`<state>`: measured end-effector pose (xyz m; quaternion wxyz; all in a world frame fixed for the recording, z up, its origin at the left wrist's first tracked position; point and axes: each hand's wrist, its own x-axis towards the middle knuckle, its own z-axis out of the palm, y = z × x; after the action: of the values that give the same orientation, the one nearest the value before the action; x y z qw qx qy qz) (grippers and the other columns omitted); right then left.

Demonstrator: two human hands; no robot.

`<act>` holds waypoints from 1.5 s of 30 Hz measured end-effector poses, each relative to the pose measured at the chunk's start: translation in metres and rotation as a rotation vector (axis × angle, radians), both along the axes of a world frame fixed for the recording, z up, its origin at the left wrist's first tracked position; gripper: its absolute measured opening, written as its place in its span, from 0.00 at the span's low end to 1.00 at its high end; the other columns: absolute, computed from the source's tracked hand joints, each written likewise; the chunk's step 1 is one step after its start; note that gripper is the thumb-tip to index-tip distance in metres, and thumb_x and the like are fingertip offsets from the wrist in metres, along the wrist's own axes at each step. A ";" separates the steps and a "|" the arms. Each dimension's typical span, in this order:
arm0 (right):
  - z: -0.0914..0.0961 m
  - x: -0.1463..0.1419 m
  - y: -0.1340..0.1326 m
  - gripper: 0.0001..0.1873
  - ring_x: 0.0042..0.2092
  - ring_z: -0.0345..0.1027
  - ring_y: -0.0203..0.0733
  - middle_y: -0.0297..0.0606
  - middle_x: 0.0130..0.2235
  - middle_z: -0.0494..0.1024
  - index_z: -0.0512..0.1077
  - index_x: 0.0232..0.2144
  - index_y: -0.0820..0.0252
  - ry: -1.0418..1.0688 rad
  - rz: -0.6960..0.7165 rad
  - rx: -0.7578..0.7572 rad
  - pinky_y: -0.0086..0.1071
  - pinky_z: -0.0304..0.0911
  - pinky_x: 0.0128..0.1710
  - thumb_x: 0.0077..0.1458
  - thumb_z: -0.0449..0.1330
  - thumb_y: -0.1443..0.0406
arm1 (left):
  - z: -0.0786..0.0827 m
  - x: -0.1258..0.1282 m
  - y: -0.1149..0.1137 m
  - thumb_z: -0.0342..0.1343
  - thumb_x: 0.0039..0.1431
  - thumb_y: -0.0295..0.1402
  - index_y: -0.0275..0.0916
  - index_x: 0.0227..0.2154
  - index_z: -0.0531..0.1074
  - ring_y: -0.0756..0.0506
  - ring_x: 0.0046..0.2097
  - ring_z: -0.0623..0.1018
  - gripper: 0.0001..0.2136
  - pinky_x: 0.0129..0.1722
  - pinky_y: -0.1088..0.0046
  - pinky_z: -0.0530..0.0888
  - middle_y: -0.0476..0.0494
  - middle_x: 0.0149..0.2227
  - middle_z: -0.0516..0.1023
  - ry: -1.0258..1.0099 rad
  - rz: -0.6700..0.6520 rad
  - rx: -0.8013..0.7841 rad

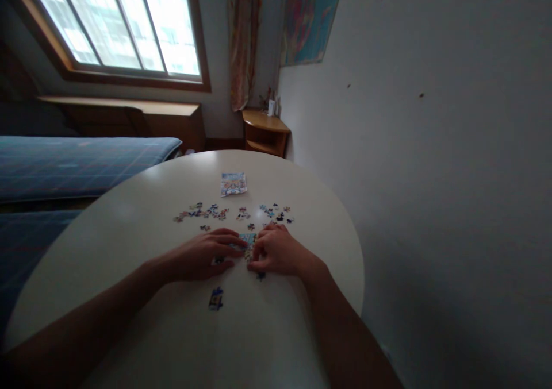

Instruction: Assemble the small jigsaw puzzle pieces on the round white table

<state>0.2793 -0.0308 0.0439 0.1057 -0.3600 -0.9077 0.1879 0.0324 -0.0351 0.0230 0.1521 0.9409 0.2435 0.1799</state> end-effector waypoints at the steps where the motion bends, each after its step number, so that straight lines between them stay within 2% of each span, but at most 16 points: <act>1: 0.001 0.000 0.000 0.09 0.41 0.67 0.42 0.32 0.29 0.77 0.79 0.24 0.54 -0.005 -0.006 0.002 0.39 0.50 0.52 0.48 0.71 0.57 | 0.000 0.000 0.000 0.57 0.59 0.28 0.48 0.47 0.76 0.43 0.56 0.73 0.14 0.57 0.61 0.70 0.49 0.54 0.77 0.004 -0.001 -0.002; 14: -0.001 0.002 0.003 0.11 0.36 0.68 0.39 0.30 0.27 0.76 0.77 0.23 0.55 0.024 0.018 0.014 0.36 0.55 0.47 0.49 0.70 0.57 | -0.002 -0.001 0.000 0.57 0.59 0.28 0.48 0.47 0.76 0.43 0.56 0.73 0.14 0.57 0.61 0.70 0.49 0.54 0.77 0.000 -0.003 0.003; 21: -0.003 0.006 0.005 0.15 0.39 0.69 0.40 0.32 0.32 0.77 0.77 0.32 0.56 0.044 -0.035 0.033 0.37 0.55 0.50 0.44 0.73 0.56 | -0.001 -0.001 0.001 0.58 0.59 0.29 0.47 0.48 0.76 0.42 0.58 0.72 0.15 0.58 0.60 0.69 0.48 0.55 0.76 0.027 -0.009 0.009; 25: -0.003 0.005 0.004 0.12 0.40 0.69 0.41 0.32 0.32 0.77 0.78 0.31 0.55 0.018 -0.024 0.017 0.39 0.53 0.53 0.46 0.72 0.57 | -0.001 -0.001 0.001 0.58 0.58 0.28 0.46 0.48 0.76 0.42 0.58 0.72 0.15 0.58 0.60 0.70 0.48 0.55 0.77 0.021 -0.006 0.001; 33: 0.001 0.003 0.001 0.05 0.40 0.68 0.40 0.31 0.31 0.75 0.78 0.29 0.55 0.014 -0.013 -0.007 0.37 0.53 0.53 0.47 0.70 0.63 | -0.001 -0.003 0.001 0.56 0.60 0.28 0.45 0.44 0.77 0.43 0.56 0.75 0.11 0.56 0.61 0.72 0.47 0.55 0.77 -0.002 0.020 -0.013; 36: 0.000 0.005 0.003 0.04 0.40 0.69 0.40 0.32 0.31 0.76 0.78 0.30 0.56 0.007 -0.027 -0.005 0.37 0.53 0.53 0.48 0.69 0.64 | 0.002 -0.012 0.006 0.53 0.64 0.31 0.44 0.40 0.78 0.45 0.52 0.77 0.08 0.55 0.64 0.72 0.45 0.53 0.78 -0.019 0.107 -0.011; 39: 0.000 0.010 0.006 0.04 0.40 0.69 0.40 0.33 0.32 0.76 0.79 0.30 0.56 -0.016 -0.054 -0.018 0.37 0.55 0.52 0.49 0.68 0.63 | 0.003 -0.027 0.016 0.51 0.66 0.34 0.44 0.37 0.79 0.45 0.50 0.78 0.10 0.53 0.64 0.73 0.45 0.49 0.80 -0.020 0.244 0.048; 45: 0.002 0.025 0.012 0.04 0.41 0.69 0.42 0.35 0.34 0.77 0.80 0.32 0.55 0.001 -0.143 -0.037 0.36 0.58 0.48 0.51 0.67 0.64 | -0.001 -0.062 0.038 0.50 0.63 0.38 0.44 0.39 0.78 0.41 0.46 0.78 0.12 0.46 0.64 0.75 0.44 0.46 0.81 0.079 0.650 0.112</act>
<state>0.3038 -0.0189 0.0455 0.1129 -0.4258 -0.8759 0.1969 -0.0294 0.0027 0.0221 0.0249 0.8271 0.5264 0.1954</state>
